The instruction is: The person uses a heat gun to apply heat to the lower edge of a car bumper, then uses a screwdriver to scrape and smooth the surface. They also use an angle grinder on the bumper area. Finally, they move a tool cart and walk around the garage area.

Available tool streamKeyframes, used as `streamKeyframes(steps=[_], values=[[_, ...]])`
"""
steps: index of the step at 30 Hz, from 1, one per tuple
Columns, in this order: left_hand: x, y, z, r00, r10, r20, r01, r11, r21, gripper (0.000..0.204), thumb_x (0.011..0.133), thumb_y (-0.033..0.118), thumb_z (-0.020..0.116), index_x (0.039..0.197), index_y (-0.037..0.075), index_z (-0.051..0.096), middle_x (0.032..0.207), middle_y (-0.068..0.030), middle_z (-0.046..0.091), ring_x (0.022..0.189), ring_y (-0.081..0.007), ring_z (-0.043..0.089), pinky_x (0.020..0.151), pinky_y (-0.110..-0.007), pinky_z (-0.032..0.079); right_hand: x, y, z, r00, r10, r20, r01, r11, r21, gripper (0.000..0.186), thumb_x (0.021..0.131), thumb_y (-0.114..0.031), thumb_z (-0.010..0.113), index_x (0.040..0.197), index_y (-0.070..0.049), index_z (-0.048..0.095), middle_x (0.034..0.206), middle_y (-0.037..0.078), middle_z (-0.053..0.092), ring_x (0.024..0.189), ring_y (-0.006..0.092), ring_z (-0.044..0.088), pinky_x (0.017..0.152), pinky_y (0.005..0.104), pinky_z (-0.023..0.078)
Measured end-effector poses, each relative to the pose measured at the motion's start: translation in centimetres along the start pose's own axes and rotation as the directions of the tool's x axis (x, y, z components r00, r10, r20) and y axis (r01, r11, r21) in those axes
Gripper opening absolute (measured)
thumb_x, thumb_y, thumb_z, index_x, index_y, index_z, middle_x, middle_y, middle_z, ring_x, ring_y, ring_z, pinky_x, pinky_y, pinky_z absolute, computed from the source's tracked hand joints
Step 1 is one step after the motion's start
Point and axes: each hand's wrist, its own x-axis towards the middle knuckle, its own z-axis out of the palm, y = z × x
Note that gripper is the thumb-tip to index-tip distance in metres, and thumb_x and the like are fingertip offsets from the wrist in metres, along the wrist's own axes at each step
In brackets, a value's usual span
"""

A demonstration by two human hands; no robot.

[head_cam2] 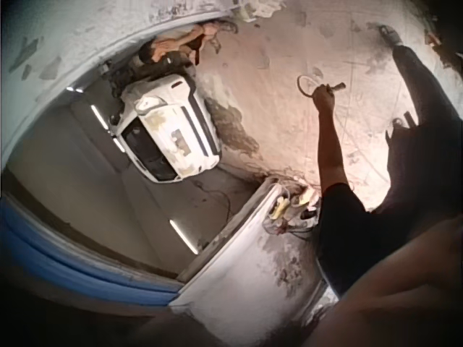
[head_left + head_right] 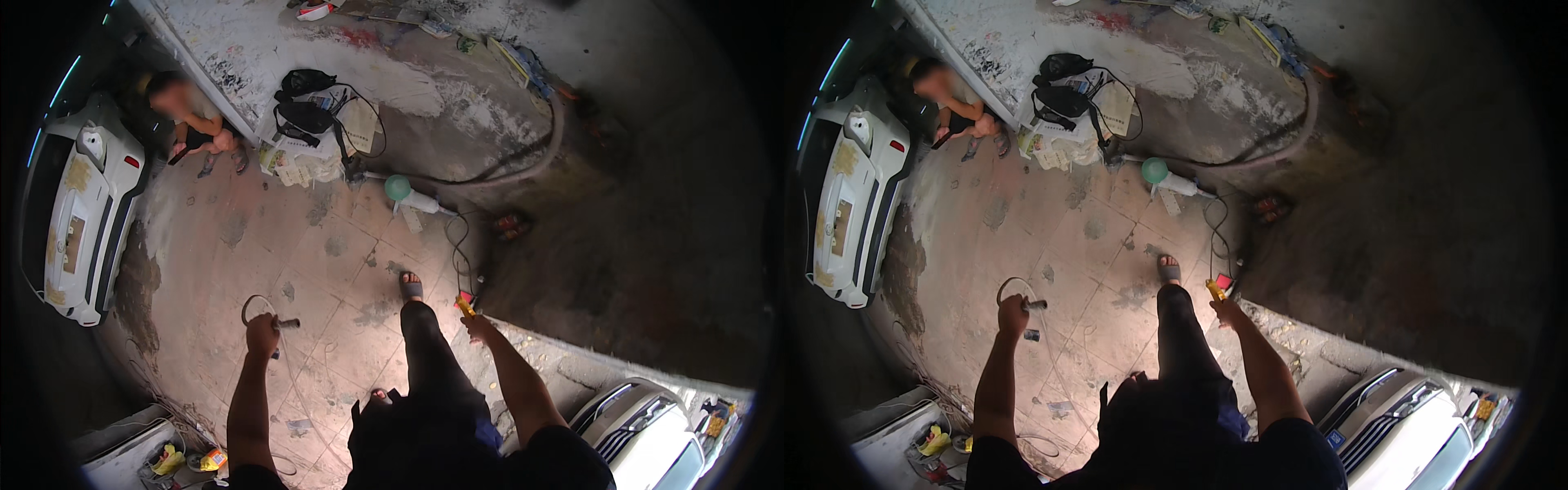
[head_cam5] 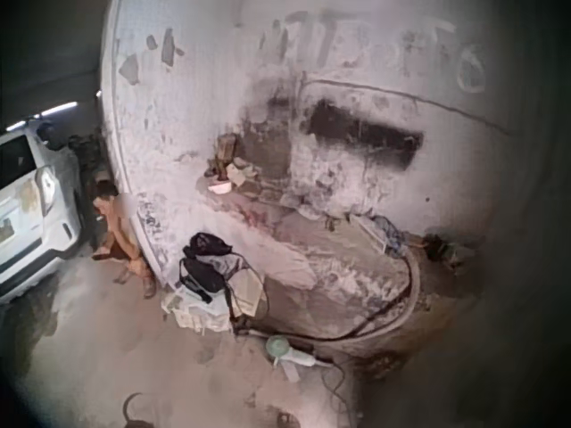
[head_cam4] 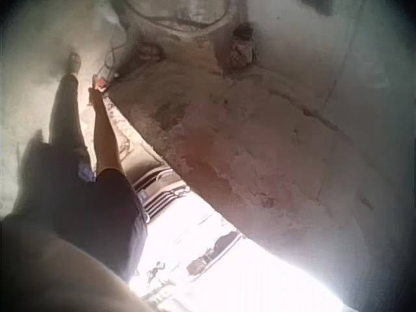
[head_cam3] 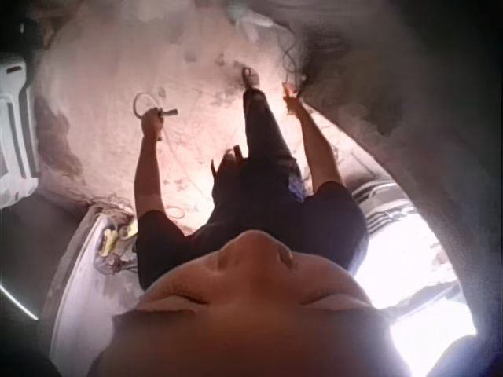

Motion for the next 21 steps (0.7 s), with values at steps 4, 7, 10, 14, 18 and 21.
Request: streamKeyframes(steps=[4, 7, 10, 14, 18, 21], values=[[14.8, 7.6, 15.0, 0.915, 0.215, 0.34, -0.242, 0.97, 0.039, 0.017, 0.079, 0.019, 0.069, 0.069, 0.006, 0.064, 0.07, -0.0146, 0.061, 0.072, -0.0332, 0.06, 0.073, -0.046, 0.047, 18.1, -3.7, 1.9, 0.968, 0.114, -0.222, -0.092, 0.99, 0.108, 0.026, 0.09, -0.036, 0.062, 0.091, -0.011, 0.055, 0.055, 0.0, 0.046, 0.046, 0.0153, 0.05, 0.044, 0.0354, 0.051], [25.4, 12.2, 27.9, 0.838, 0.365, 0.407, -0.388, 0.921, -0.026, 0.01, 0.074, 0.017, 0.07, 0.072, 0.007, 0.067, 0.076, -0.0132, 0.064, 0.08, -0.0307, 0.061, 0.082, -0.045, 0.045, 30.0, -8.9, 2.4, 0.959, 0.111, -0.26, -0.052, 0.974, 0.222, 0.026, 0.09, -0.034, 0.062, 0.091, -0.009, 0.054, 0.058, 0.001, 0.048, 0.047, 0.0154, 0.05, 0.045, 0.0344, 0.05], [33.9, 15.6, 40.2, 0.832, 0.257, 0.492, -0.349, 0.931, 0.105, 0.012, 0.078, 0.015, 0.062, 0.085, 0.008, 0.069, 0.088, -0.0117, 0.067, 0.093, -0.0294, 0.062, 0.096, -0.045, 0.041, 39.1, -14.0, 2.2, 0.965, 0.094, -0.245, 0.007, 0.923, 0.385, 0.026, 0.091, -0.033, 0.062, 0.092, -0.008, 0.054, 0.061, 0.002, 0.05, 0.048, 0.0155, 0.051, 0.045, 0.0335, 0.05], [41.3, 19.4, 48.6, 0.882, 0.238, 0.407, -0.29, 0.954, 0.072, 0.022, 0.083, 0.013, 0.057, 0.103, 0.007, 0.065, 0.1, -0.013, 0.065, 0.104, -0.029, 0.06, 0.099, -0.044, 0.042, 47.9, -18.7, 2.1, 0.98, 0.091, -0.176, 0.028, 0.815, 0.579, 0.026, 0.091, -0.031, 0.061, 0.093, -0.006, 0.053, 0.065, 0.003, 0.052, 0.049, 0.0156, 0.052, 0.046, 0.0322, 0.05], [42.7, 22.4, 51.0, 0.873, 0.296, 0.386, -0.263, 0.955, -0.139, 0.022, 0.083, 0.011, 0.059, 0.104, 0.005, 0.062, 0.099, -0.0138, 0.063, 0.1, -0.03, 0.06, 0.087, -0.041, 0.049, 51.4, -18.7, 0.6, 0.987, 0.143, -0.07, -0.064, 0.758, 0.649, 0.024, 0.092, -0.028, 0.06, 0.097, -0.006, 0.053, 0.071, 0.004, 0.056, 0.052, 0.0153, 0.053, 0.049, 0.0314, 0.049], [38.7, 19.9, 49.9, 0.796, 0.259, 0.548, -0.234, 0.965, -0.116, 0.019, 0.084, 0.011, 0.058, 0.102, 0.006, 0.061, 0.098, -0.0145, 0.063, 0.095, -0.0309, 0.062, 0.081, -0.043, 0.051, 48.8, -19.5, 1.4, 0.997, 0.062, 0.054, -0.082, 0.715, 0.694, 0.023, 0.092, -0.028, 0.059, 0.106, -0.01, 0.056, 0.086, 0.005, 0.063, 0.06, 0.0154, 0.056, 0.058, 0.0325, 0.051]])
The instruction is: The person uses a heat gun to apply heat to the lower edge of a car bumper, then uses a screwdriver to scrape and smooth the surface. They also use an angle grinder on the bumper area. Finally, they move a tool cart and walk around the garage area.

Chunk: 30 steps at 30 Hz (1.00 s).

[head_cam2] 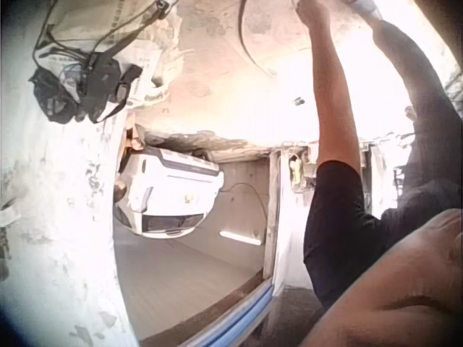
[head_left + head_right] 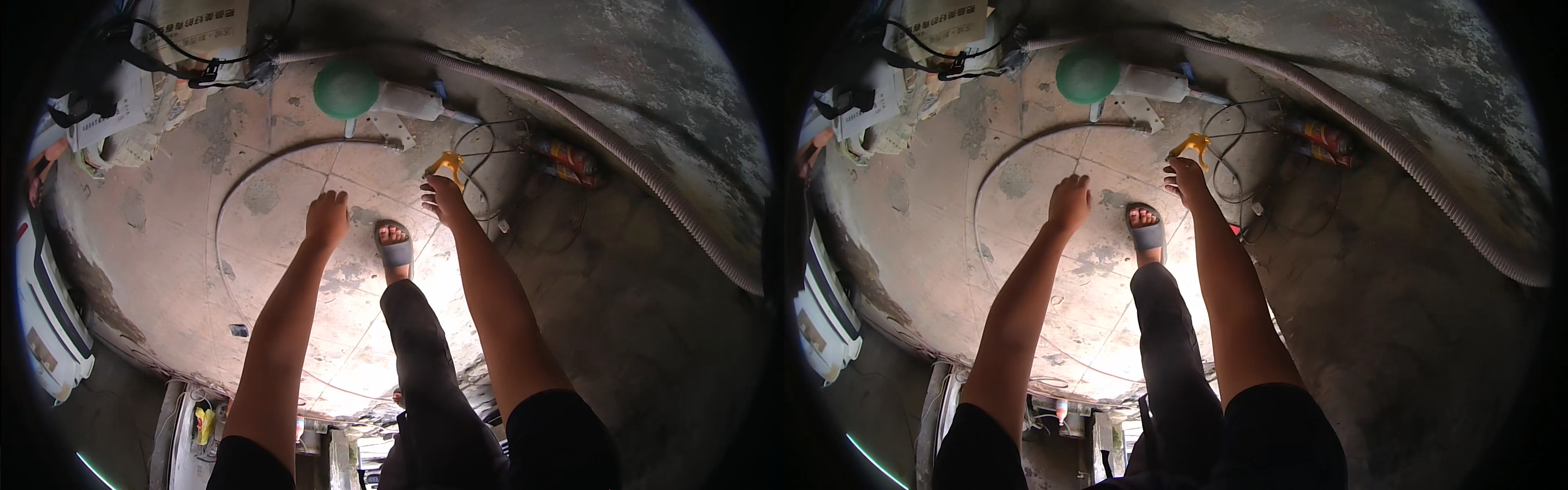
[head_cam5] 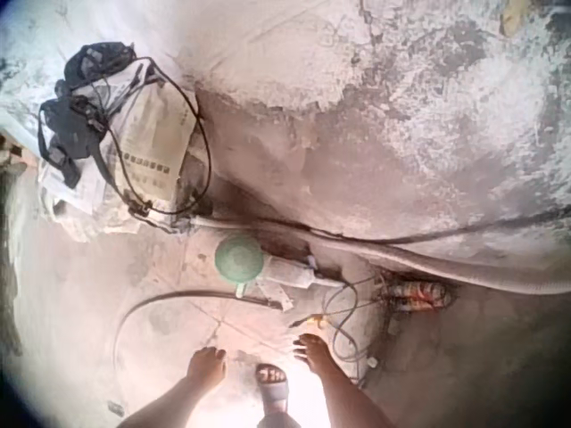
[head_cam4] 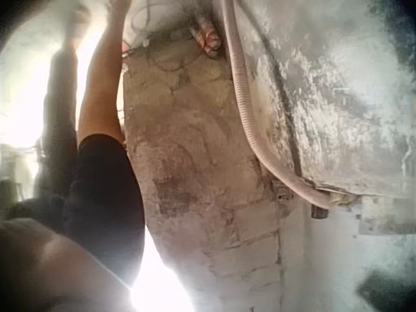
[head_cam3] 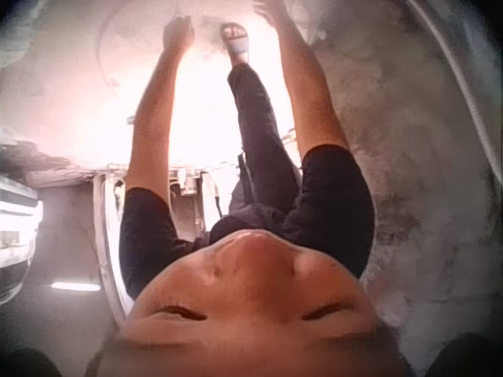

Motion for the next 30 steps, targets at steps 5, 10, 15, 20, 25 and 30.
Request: streamKeyframes(steps=[5, 10, 15, 20, 25, 30], values=[[-18.0, -1.7, 4.8, 0.896, -0.179, 0.407, 0.146, 0.983, 0.112, 0.025, 0.087, 0.016, 0.053, 0.11, 0.008, 0.059, 0.101, -0.0148, 0.064, 0.096, -0.032, 0.063, 0.083, -0.046, 0.049, -6.8, 4.5, 0.4, 0.999, 0.03, 0.041, -0.025, 0.994, -0.11, 0.027, 0.09, -0.028, 0.058, 0.11, -0.011, 0.057, 0.095, 0.005, 0.064, 0.076, 0.0174, 0.058, 0.069, 0.0349, 0.049], [-42.7, 3.7, 1.8, 0.709, -0.355, 0.61, 0.502, 0.861, -0.082, 0.027, 0.089, 0.021, 0.048, 0.11, 0.008, 0.059, 0.103, -0.0194, 0.065, 0.096, -0.0379, 0.065, 0.083, -0.05, 0.05, -18.6, 11.2, -3.5, 0.975, 0.185, 0.123, -0.128, 0.921, -0.368, 0.023, 0.09, -0.025, 0.061, 0.105, -0.007, 0.059, 0.086, 0.008, 0.065, 0.07, 0.0178, 0.062, 0.062, 0.0315, 0.052], [-61.1, 9.1, -0.5, 0.602, -0.678, 0.421, 0.798, 0.5, -0.336, 0.028, 0.087, 0.026, 0.051, 0.103, 0.006, 0.062, 0.101, -0.0201, 0.068, 0.101, -0.0375, 0.063, 0.088, -0.048, 0.05, -23.6, 11.8, -14.3, 0.854, 0.444, 0.27, -0.236, 0.794, -0.56, 0.017, 0.092, -0.025, 0.058, 0.1, -0.011, 0.061, 0.087, 0.009, 0.066, 0.071, 0.022, 0.063, 0.063, 0.0377, 0.053], [-76.7, 19.0, 5.5, 0.156, -0.964, 0.214, 0.648, -0.064, -0.759, 0.017, 0.085, 0.022, 0.056, 0.095, 0.012, 0.065, 0.094, -0.0176, 0.07, 0.095, -0.0362, 0.066, 0.084, -0.045, 0.053, -33.7, 5.8, -10.7, 0.992, 0.113, 0.064, 0.055, 0.082, -0.995, 0.012, 0.094, -0.018, 0.054, 0.084, -0.011, 0.056, 0.067, 0.003, 0.054, 0.054, 0.0161, 0.053, 0.051, 0.0355, 0.049], [-88.0, 42.2, 19.7, -0.247, -0.784, 0.57, 0.305, -0.621, -0.722, 0.023, 0.082, 0.021, 0.054, 0.097, 0.01, 0.069, 0.095, -0.0229, 0.069, 0.096, -0.0389, 0.066, 0.085, -0.044, 0.053, -44.8, 5.9, -2.5, 0.988, -0.062, 0.141, 0.149, 0.129, -0.98, 0.015, 0.095, -0.015, 0.048, 0.079, -0.013, 0.049, 0.064, 0.002, 0.044, 0.052, 0.016, 0.042, 0.047, 0.0308, 0.037], [-89.8, 68.7, 37.0, -0.405, -0.084, 0.911, -0.542, -0.78, -0.313, 0.026, 0.079, 0.013, 0.056, 0.096, 0.001, 0.07, 0.098, -0.0218, 0.07, 0.102, -0.0358, 0.066, 0.088, -0.044, 0.051, -42.4, 11.8, 4.8, 0.921, 0.385, 0.061, 0.09, -0.058, -0.994, 0.028, 0.093, -0.014, 0.047, 0.068, -0.013, 0.035, 0.058, 0.001, 0.026, 0.048, 0.0162, 0.025, 0.047, 0.0354, 0.029]])
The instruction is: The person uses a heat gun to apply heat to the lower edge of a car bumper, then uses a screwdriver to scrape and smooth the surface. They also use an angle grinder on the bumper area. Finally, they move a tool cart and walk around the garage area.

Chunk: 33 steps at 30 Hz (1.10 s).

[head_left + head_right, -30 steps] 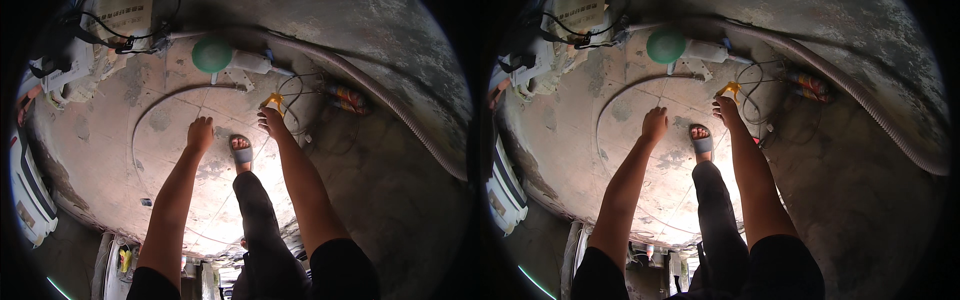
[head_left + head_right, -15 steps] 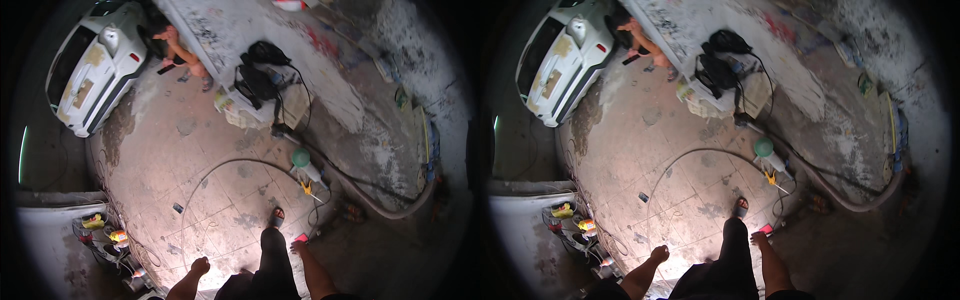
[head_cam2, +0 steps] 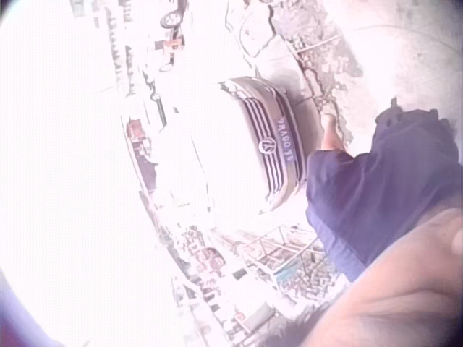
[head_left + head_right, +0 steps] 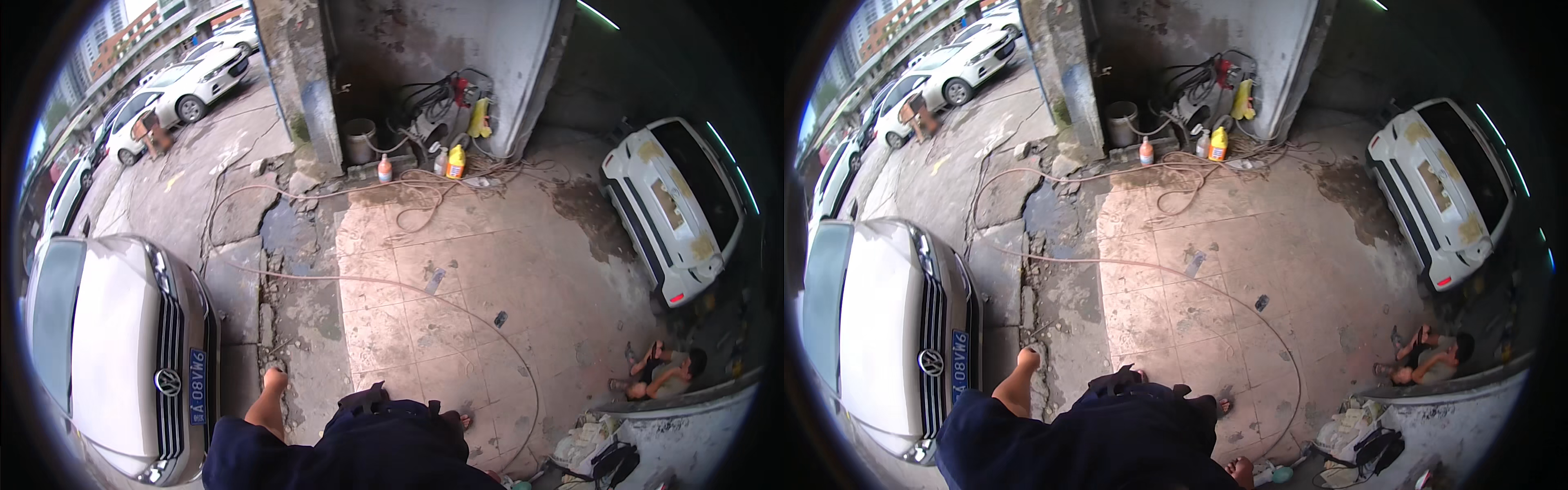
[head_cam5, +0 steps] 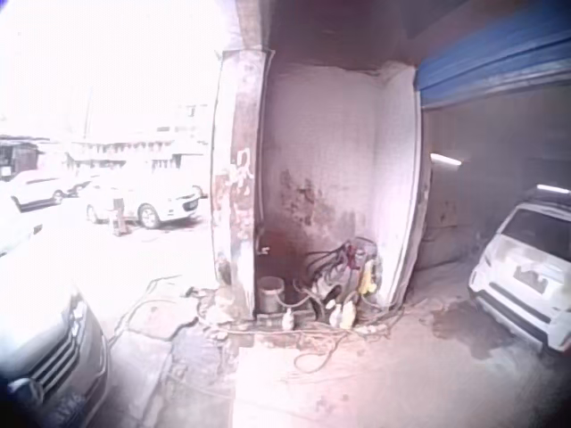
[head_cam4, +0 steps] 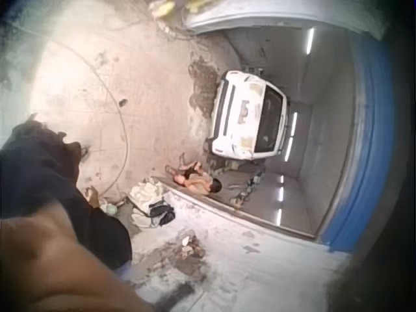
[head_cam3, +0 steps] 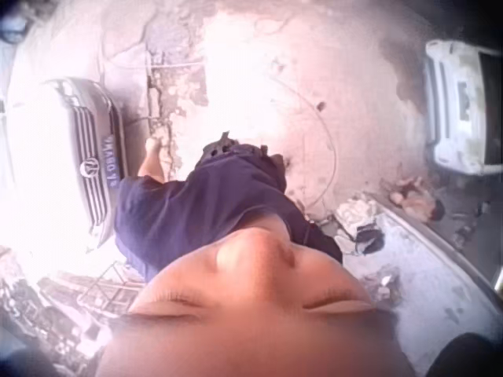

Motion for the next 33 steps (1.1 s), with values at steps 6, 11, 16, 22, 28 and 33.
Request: streamKeyframes(steps=[6, 11, 16, 22, 28, 33], values=[[1.5, -20.4, -4.0, 0.779, -0.568, 0.265, 0.602, 0.796, -0.067, 0.022, 0.085, 0.011, 0.06, 0.101, -0.001, 0.068, 0.083, -0.0162, 0.071, 0.074, -0.0274, 0.072, 0.066, -0.038, 0.056, -4.7, -12.0, 40.9, 0.96, -0.281, -0.009, 0.198, 0.699, -0.687, 0.007, 0.089, -0.012, 0.053, 0.083, -0.009, 0.05, 0.066, 0.006, 0.05, 0.057, 0.0203, 0.051, 0.053, 0.0386, 0.047], [-1.4, -10.3, -5.9, 0.833, -0.432, 0.347, 0.54, 0.773, -0.333, 0.027, 0.082, 0.007, 0.056, 0.106, 0.0, 0.067, 0.079, -0.0143, 0.069, 0.064, -0.0279, 0.07, 0.054, -0.042, 0.056, -5.4, -14.2, 64.7, 0.924, -0.326, 0.2, 0.336, 0.442, -0.832, 0.007, 0.09, -0.013, 0.053, 0.09, -0.007, 0.05, 0.066, 0.005, 0.051, 0.055, 0.0194, 0.051, 0.053, 0.0367, 0.048], [0.0, -4.2, -5.9, 0.748, -0.548, 0.374, 0.655, 0.518, -0.551, 0.028, 0.074, -0.003, 0.07, 0.101, 0.0, 0.069, 0.087, -0.0163, 0.069, 0.071, -0.0275, 0.069, 0.058, -0.044, 0.061, 2.5, -14.8, 80.4, 0.98, -0.171, 0.104, 0.152, 0.303, -0.941, 0.009, 0.09, -0.016, 0.053, 0.089, -0.008, 0.05, 0.065, 0.004, 0.05, 0.053, 0.0194, 0.052, 0.052, 0.036, 0.048], [-3.1, 4.0, -8.0, 0.589, -0.656, 0.472, 0.791, 0.347, -0.505, 0.03, 0.076, -0.007, 0.071, 0.104, 0.004, 0.068, 0.094, -0.0164, 0.068, 0.08, -0.0308, 0.068, 0.058, -0.042, 0.061, 8.3, -10.8, 102.3, 0.987, -0.15, 0.064, 0.055, -0.062, -0.997, 0.01, 0.09, -0.014, 0.05, 0.082, -0.008, 0.051, 0.064, 0.004, 0.05, 0.052, 0.0186, 0.051, 0.048, 0.0362, 0.046], [0.8, 4.6, -8.4, 0.49, -0.613, 0.619, 0.871, 0.36, -0.333, 0.029, 0.076, 0.014, 0.077, 0.104, 0.005, 0.073, 0.092, -0.0106, 0.072, 0.084, -0.0221, 0.069, 0.073, -0.039, 0.057, 5.8, 6.4, 133.7, 0.902, -0.029, 0.431, 0.428, -0.076, -0.901, 0.009, 0.093, -0.016, 0.053, 0.096, -0.008, 0.051, 0.07, 0.006, 0.055, 0.053, 0.0176, 0.052, 0.047, 0.0345, 0.046], [20.8, -4.0, -20.4, 0.45, -0.564, 0.693, 0.856, 0.05, -0.515, 0.025, 0.082, 0.011, 0.073, 0.105, 0.005, 0.071, 0.091, -0.0079, 0.071, 0.079, -0.0221, 0.067, 0.06, -0.04, 0.058, 0.5, 20.8, 147.5, 0.826, 0.083, 0.557, 0.563, -0.086, -0.822, 0.014, 0.094, -0.019, 0.057, 0.097, -0.007, 0.051, 0.074, 0.007, 0.057, 0.059, 0.0179, 0.057, 0.051, 0.0333, 0.049]])
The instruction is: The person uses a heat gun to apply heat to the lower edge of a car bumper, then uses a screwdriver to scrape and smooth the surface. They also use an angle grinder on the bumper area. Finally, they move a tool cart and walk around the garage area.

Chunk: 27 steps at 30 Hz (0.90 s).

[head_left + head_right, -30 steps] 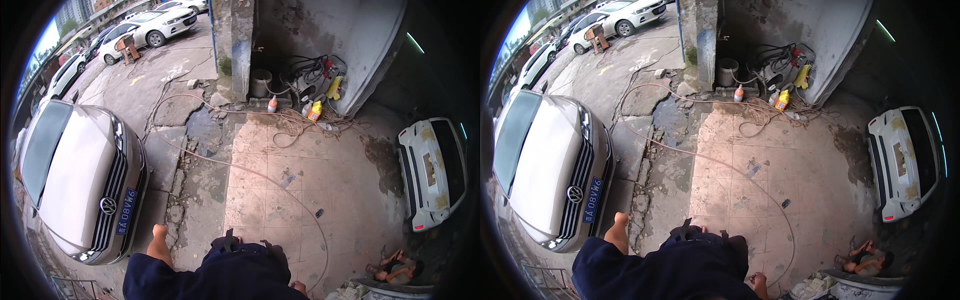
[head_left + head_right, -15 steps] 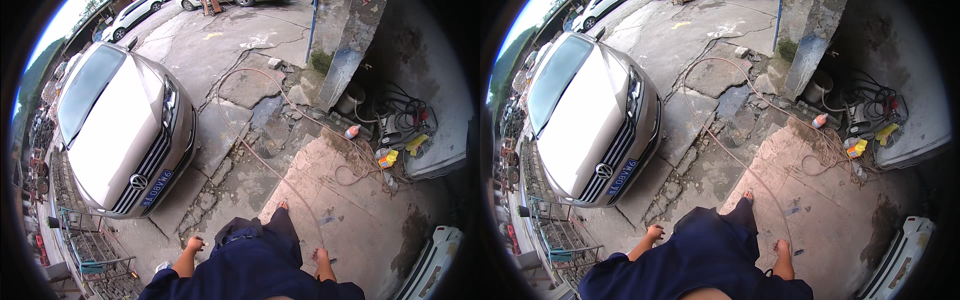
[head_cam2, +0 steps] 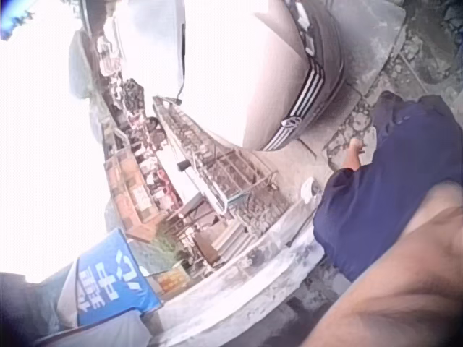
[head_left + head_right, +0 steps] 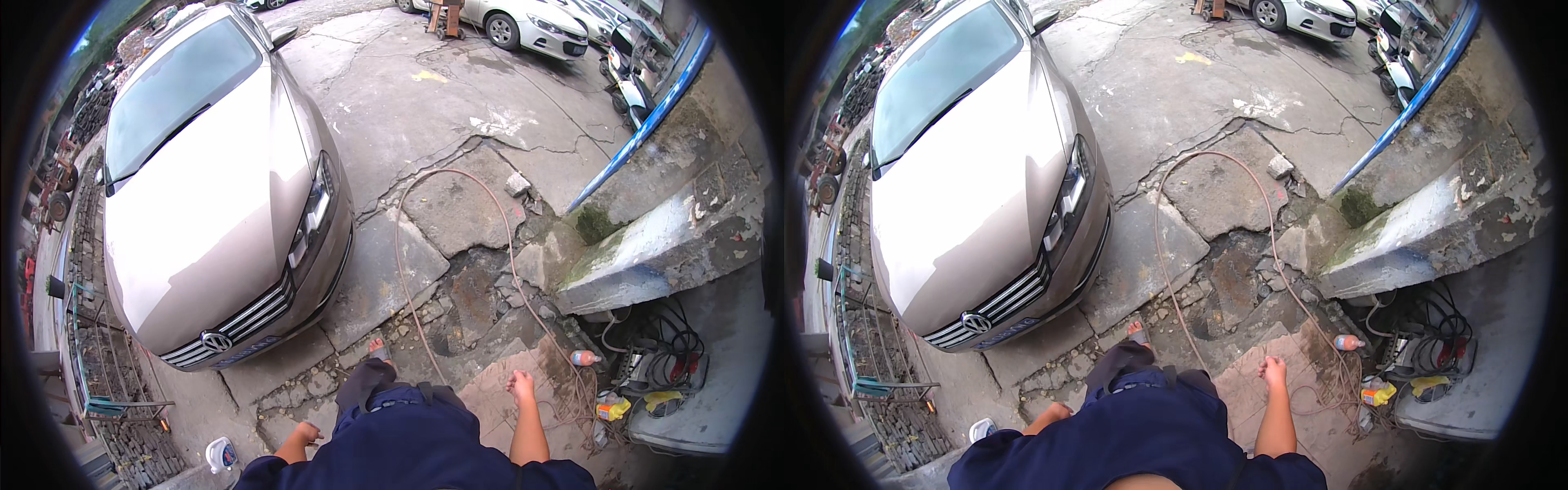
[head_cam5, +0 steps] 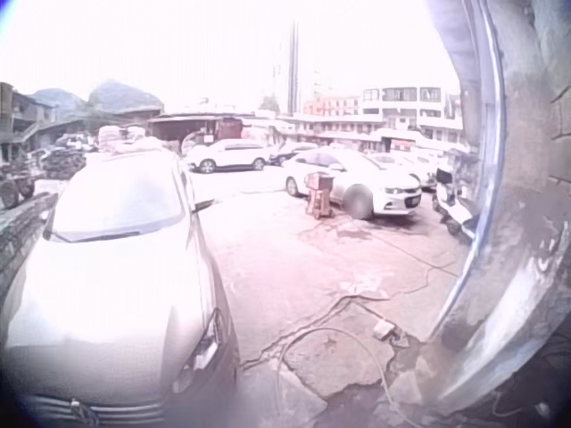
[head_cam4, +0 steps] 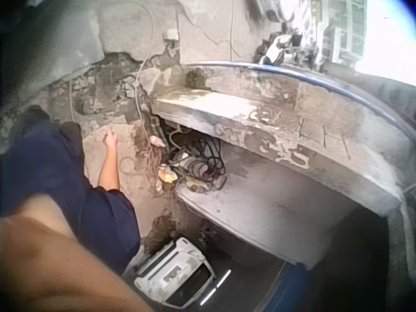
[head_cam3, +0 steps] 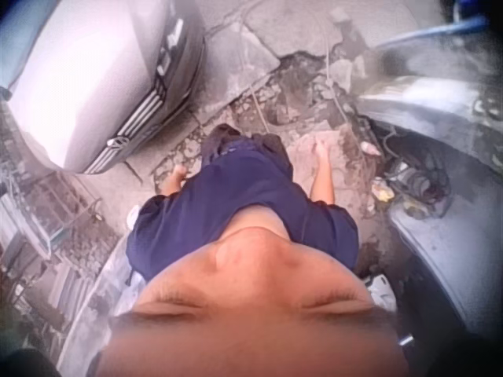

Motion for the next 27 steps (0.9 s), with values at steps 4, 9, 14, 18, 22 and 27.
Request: streamKeyframes(steps=[4, 9, 14, 18, 22, 27], values=[[6.5, 25.4, -8.7, 0.933, 0.252, -0.258, -0.294, 0.945, -0.143, 0.026, 0.08, -0.002, 0.07, 0.106, 0.0, 0.064, 0.095, -0.012, 0.067, 0.079, -0.0249, 0.065, 0.058, -0.041, 0.059, 4.4, -3.7, 4.6, 0.979, 0.146, 0.139, -0.098, 0.948, -0.303, 0.017, 0.093, -0.019, 0.058, 0.101, -0.004, 0.053, 0.078, 0.009, 0.06, 0.061, 0.0202, 0.06, 0.054, 0.0354, 0.052], [2.2, 55.1, -12.9, 0.698, 0.577, -0.423, -0.678, 0.724, -0.131, 0.03, 0.077, -0.007, 0.053, 0.104, 0.001, 0.064, 0.089, -0.0107, 0.066, 0.079, -0.0224, 0.065, 0.065, -0.036, 0.056, 12.5, -4.6, 8.1, 0.866, 0.494, -0.071, -0.497, 0.867, -0.029, 0.017, 0.094, -0.016, 0.053, 0.103, -0.002, 0.055, 0.077, 0.011, 0.059, 0.054, 0.0216, 0.055, 0.053, 0.0369, 0.051], [9.1, 70.4, -12.2, 0.417, 0.759, -0.5, -0.714, 0.614, 0.337, 0.031, 0.075, -0.003, 0.054, 0.104, 0.003, 0.064, 0.088, -0.0154, 0.066, 0.084, -0.0289, 0.066, 0.081, -0.039, 0.052, 26.2, -14.6, 16.9, 0.832, 0.526, -0.175, -0.545, 0.834, -0.088, 0.015, 0.096, -0.013, 0.049, 0.093, -0.001, 0.057, 0.069, 0.009, 0.053, 0.051, 0.0203, 0.048, 0.052, 0.039, 0.047], [7.7, 69.6, -11.5, 0.943, 0.263, -0.205, -0.319, 0.891, -0.324, 0.035, 0.075, -0.004, 0.064, 0.11, -0.002, 0.062, 0.085, -0.0175, 0.065, 0.068, -0.0302, 0.067, 0.058, -0.043, 0.054, 33.2, -34.3, 23.8, 0.876, 0.462, -0.139, -0.481, 0.817, -0.319, 0.008, 0.088, -0.003, 0.055, 0.081, 0.001, 0.057, 0.067, 0.013, 0.055, 0.046, 0.0221, 0.047, 0.046, 0.0417, 0.045], [1.1, 72.9, -9.2, 0.927, 0.147, -0.346, -0.193, 0.976, -0.103, 0.036, 0.071, -0.004, 0.071, 0.106, -0.004, 0.064, 0.089, -0.0173, 0.068, 0.071, -0.0265, 0.068, 0.057, -0.039, 0.055, 49.0, -55.1, 29.6, 0.996, -0.085, 0.034, 0.091, 0.866, -0.492, 0.012, 0.078, 0.0, 0.061, 0.088, -0.003, 0.057, 0.069, 0.009, 0.058, 0.047, 0.0209, 0.054, 0.043, 0.0368, 0.05], [3.0, 85.9, -9.0, 0.978, 0.119, -0.172, -0.093, 0.984, 0.155, 0.031, 0.073, -0.002, 0.066, 0.104, -0.002, 0.064, 0.084, -0.0153, 0.067, 0.065, -0.0245, 0.066, 0.054, -0.038, 0.053, 60.9, -80.7, 40.6, 0.957, -0.286, -0.047, 0.284, 0.957, -0.059, 0.029, 0.081, -0.002, 0.059, 0.11, -0.004, 0.053, 0.089, 0.006, 0.058, 0.077, 0.0165, 0.056, 0.056, 0.0304, 0.049]])
